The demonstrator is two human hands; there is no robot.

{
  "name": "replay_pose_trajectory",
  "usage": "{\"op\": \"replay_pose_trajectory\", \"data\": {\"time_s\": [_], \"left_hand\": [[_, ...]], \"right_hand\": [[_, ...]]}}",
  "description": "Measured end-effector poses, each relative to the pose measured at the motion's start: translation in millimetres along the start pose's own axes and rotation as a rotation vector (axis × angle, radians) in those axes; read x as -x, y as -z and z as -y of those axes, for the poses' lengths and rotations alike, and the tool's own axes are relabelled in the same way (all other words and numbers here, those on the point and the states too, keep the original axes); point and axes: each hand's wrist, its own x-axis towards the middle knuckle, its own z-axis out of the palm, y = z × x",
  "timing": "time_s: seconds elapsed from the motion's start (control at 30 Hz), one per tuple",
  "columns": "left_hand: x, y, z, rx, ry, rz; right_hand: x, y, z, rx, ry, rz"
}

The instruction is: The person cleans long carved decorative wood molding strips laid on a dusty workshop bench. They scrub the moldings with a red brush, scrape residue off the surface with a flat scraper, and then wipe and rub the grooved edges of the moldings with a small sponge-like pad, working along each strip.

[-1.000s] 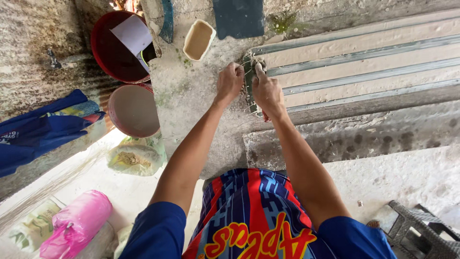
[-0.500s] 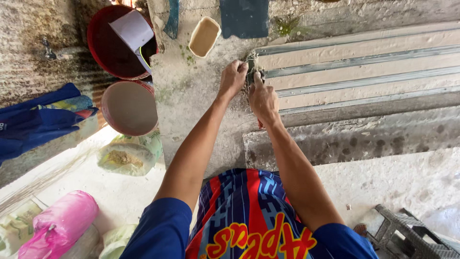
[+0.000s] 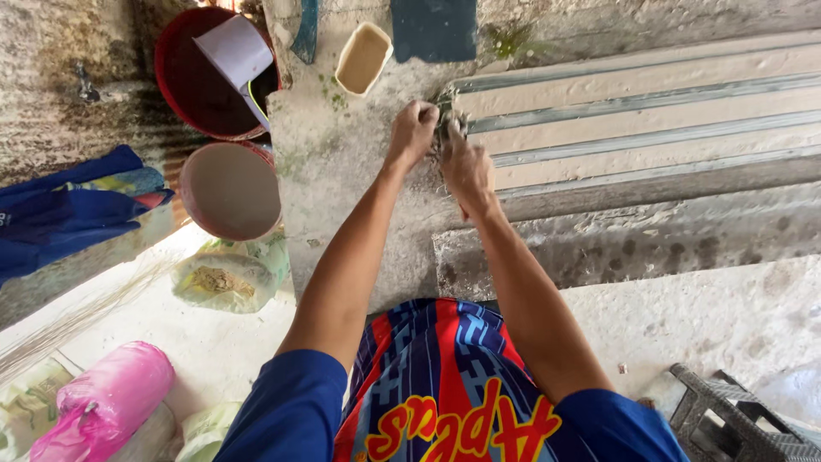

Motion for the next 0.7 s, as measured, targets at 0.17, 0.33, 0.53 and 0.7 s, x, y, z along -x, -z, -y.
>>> {"op": "replay_pose_trajectory", "data": {"time_s": [0.17, 0.33, 0.53, 0.7], "left_hand": [[23, -22, 5, -0.069, 0.02, 0.037], [29, -32, 13, -0.21, -0.331, -0.172], [26, -16, 7, -0.007, -0.108, 0.046], [24, -7, 2, -0.012, -0.208, 0.096]], "right_hand": [[-3, 22, -15, -0.001, 0.159, -0.048], [-22, 34, -7, 0.018, 0.072, 0.064], [-34, 27, 13, 0.09, 0.022, 0.047], [-36, 24, 18, 0.038, -0.001, 0.066]]}}
